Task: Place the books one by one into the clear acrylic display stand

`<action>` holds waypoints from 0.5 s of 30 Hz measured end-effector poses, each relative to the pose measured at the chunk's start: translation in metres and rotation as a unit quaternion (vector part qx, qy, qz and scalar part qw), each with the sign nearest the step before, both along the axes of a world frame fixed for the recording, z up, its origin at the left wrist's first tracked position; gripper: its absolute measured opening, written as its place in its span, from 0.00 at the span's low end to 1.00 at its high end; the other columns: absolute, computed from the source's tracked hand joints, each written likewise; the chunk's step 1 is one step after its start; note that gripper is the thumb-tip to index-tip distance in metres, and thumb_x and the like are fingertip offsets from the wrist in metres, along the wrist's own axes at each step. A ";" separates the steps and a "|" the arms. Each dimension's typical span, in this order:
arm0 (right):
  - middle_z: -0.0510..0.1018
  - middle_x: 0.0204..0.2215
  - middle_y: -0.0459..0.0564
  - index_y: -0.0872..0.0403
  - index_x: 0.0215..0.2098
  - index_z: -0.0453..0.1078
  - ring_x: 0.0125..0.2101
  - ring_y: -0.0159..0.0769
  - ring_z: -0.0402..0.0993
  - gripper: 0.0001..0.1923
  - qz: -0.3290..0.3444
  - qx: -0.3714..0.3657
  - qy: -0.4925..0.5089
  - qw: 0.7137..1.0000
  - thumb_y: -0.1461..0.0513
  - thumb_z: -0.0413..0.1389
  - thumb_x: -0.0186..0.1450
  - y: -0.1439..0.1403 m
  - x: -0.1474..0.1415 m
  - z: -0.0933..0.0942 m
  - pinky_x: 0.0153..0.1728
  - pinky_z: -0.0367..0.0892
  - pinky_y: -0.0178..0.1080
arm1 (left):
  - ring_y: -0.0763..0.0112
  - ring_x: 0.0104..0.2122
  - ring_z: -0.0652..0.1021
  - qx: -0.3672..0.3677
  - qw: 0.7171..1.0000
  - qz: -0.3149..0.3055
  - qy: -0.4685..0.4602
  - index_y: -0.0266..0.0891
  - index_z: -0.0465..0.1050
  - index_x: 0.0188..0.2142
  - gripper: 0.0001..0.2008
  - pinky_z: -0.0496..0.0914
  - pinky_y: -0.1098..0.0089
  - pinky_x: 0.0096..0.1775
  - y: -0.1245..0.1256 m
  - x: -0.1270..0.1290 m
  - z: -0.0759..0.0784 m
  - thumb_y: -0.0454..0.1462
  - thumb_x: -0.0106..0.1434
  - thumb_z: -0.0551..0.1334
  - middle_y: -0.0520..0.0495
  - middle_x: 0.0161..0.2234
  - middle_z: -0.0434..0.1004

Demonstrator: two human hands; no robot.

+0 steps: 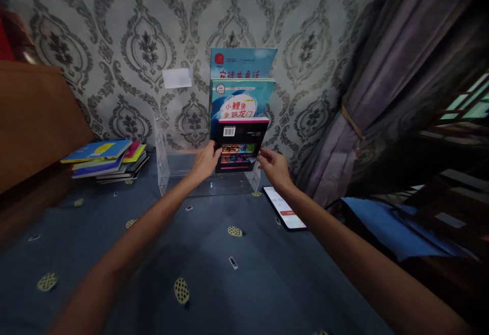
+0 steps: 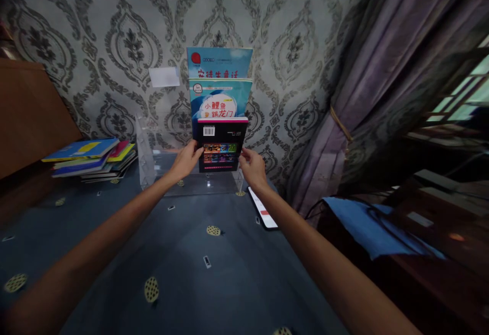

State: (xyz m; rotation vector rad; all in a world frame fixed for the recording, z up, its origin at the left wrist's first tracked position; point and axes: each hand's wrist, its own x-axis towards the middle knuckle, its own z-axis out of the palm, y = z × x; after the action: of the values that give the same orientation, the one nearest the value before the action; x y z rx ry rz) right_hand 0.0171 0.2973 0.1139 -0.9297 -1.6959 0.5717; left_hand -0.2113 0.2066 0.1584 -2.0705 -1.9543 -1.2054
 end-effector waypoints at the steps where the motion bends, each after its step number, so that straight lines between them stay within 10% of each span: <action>1: 0.83 0.40 0.55 0.57 0.53 0.75 0.36 0.45 0.80 0.24 0.002 0.001 0.000 1.000 0.58 0.55 0.61 -0.001 0.000 0.000 0.32 0.78 0.44 | 0.58 0.46 0.78 0.000 1.000 -0.001 -0.001 0.37 0.67 0.46 0.07 0.70 0.62 0.47 0.000 0.000 0.000 0.37 0.72 0.54 0.40 0.43 0.78; 15: 0.81 0.44 0.56 0.57 0.61 0.69 0.40 0.45 0.80 0.28 0.015 0.014 -0.021 1.000 0.56 0.52 0.64 -0.005 0.001 -0.006 0.35 0.78 0.45 | 0.58 0.46 0.79 -0.011 1.000 -0.001 -0.004 0.38 0.67 0.46 0.06 0.71 0.62 0.48 -0.009 0.003 0.003 0.37 0.73 0.55 0.40 0.43 0.78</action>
State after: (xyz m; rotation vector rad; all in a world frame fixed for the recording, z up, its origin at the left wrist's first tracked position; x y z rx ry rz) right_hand 0.0178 0.2923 0.1081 -0.9032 -1.7538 0.5506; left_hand -0.2082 0.1979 0.1618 -2.0828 -1.9782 -1.1998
